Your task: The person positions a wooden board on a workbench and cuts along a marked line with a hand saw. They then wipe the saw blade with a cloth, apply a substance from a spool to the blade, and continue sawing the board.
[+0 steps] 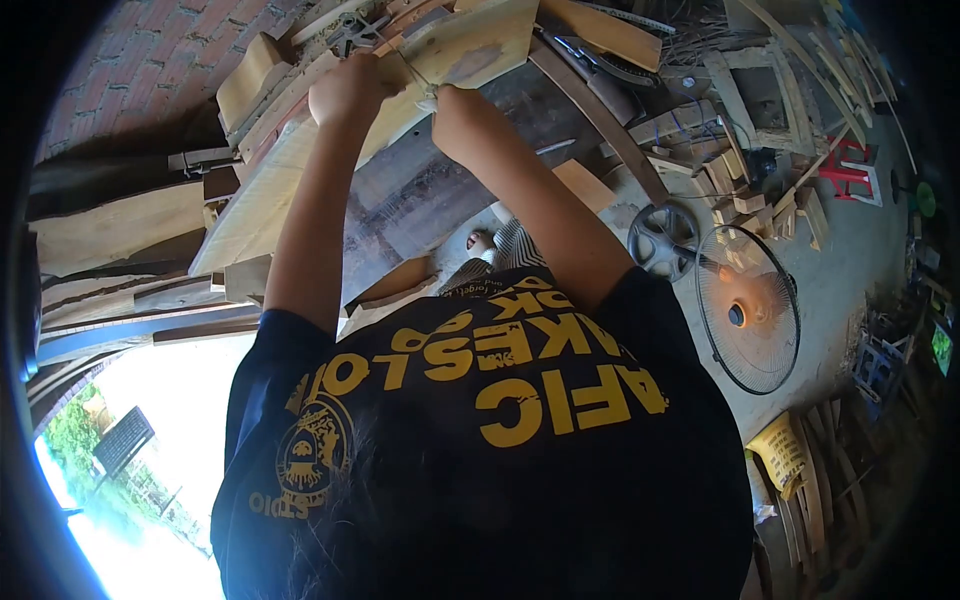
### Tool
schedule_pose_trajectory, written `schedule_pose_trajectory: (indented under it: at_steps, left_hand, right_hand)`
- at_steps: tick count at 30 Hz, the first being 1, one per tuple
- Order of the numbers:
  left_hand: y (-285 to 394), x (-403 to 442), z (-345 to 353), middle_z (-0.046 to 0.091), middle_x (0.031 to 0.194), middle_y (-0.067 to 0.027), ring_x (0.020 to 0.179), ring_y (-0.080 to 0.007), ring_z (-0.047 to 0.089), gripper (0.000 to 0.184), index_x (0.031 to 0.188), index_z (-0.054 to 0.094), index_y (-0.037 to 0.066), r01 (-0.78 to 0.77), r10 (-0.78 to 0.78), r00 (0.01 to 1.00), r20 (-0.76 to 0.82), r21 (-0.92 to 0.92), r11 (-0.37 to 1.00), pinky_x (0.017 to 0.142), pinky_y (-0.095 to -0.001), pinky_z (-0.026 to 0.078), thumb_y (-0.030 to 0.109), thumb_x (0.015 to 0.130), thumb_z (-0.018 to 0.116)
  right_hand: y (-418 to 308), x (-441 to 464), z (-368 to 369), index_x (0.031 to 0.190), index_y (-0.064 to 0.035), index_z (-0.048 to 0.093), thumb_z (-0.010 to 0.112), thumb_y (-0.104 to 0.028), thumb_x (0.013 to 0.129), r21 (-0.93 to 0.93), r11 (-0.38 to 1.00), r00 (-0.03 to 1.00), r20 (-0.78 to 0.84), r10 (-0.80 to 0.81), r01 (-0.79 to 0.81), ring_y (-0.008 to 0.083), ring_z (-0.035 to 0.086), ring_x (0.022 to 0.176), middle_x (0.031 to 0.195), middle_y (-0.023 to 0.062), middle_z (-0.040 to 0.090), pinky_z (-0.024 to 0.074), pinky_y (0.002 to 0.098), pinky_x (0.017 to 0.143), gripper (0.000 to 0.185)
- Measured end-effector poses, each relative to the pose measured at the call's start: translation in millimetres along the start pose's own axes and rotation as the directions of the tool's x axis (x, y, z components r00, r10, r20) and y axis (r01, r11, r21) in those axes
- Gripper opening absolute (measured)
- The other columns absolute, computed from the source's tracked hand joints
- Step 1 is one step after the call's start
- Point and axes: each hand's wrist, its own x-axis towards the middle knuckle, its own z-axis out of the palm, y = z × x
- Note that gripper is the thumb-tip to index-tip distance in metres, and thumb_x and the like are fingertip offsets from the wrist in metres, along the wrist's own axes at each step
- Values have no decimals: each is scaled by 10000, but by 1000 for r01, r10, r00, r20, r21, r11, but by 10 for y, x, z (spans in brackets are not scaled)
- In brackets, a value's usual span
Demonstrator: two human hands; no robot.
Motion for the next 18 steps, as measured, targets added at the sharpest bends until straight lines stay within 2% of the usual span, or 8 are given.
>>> schedule_pose_trajectory:
  at_steps: [3,5,8,9,10,14,16,18]
  left_hand:
    - [6,-9,11,696,866,-61,814,-213,675,229,841,719,174,16,-16,1000,8,-1,1000,677,-346,528,350,694,731]
    - [20,-13,12,696,868,-59,820,-207,674,218,839,720,187,41,-40,999,33,-14,999,675,-343,527,350,694,729]
    - [-1,25,-13,696,863,-57,814,-204,675,209,836,721,209,62,-61,997,44,-31,998,667,-341,526,355,688,727]
    - [-21,62,-22,696,861,-55,801,-206,677,205,832,722,214,47,-46,998,53,-17,999,663,-344,525,357,685,726]
    - [-37,93,-25,697,858,-54,787,-208,678,202,829,722,218,28,-28,998,61,-3,1000,659,-348,524,358,683,725]
    - [-106,172,-38,699,876,-56,794,-217,680,232,859,719,213,-22,24,999,45,-43,999,664,-357,523,370,688,725]
    - [-141,245,-89,678,1011,-61,935,-245,652,522,1074,642,190,1,0,993,116,-7,1000,760,-391,513,504,668,735]
    - [-210,362,-1,671,1032,-62,936,-250,652,531,1069,642,188,-4,4,990,142,0,1000,776,-390,512,507,656,741]
  right_hand:
    - [-39,-45,-26,1060,39,572,546,-91,839,-45,999,999,-24,-31,30,382,634,857,928,278,622,516,430,736,257]
    - [6,-351,-144,1091,34,563,550,-96,843,29,1000,999,29,-12,12,381,634,865,922,272,626,519,427,729,281]
    - [29,-778,-337,1127,30,548,548,-98,848,26,999,992,120,28,-31,383,631,884,936,268,628,520,424,734,306]
    - [49,-863,-369,1142,25,542,548,-98,850,-7,996,987,133,89,-89,383,630,890,947,266,628,519,423,737,317]
    - [60,-896,-386,1158,20,535,547,-97,853,-39,988,978,141,152,-148,383,629,897,958,264,628,519,423,740,327]
    - [152,-570,-210,1143,35,538,552,-95,848,36,991,989,79,125,-128,379,632,892,966,268,625,519,421,736,324]
    - [146,-381,-162,1054,18,584,544,-106,838,15,986,986,20,163,-163,365,628,901,924,250,635,508,427,795,253]
    - [164,-356,-162,1042,19,584,536,-111,841,24,990,990,26,136,-136,364,628,898,923,247,636,507,430,792,244]
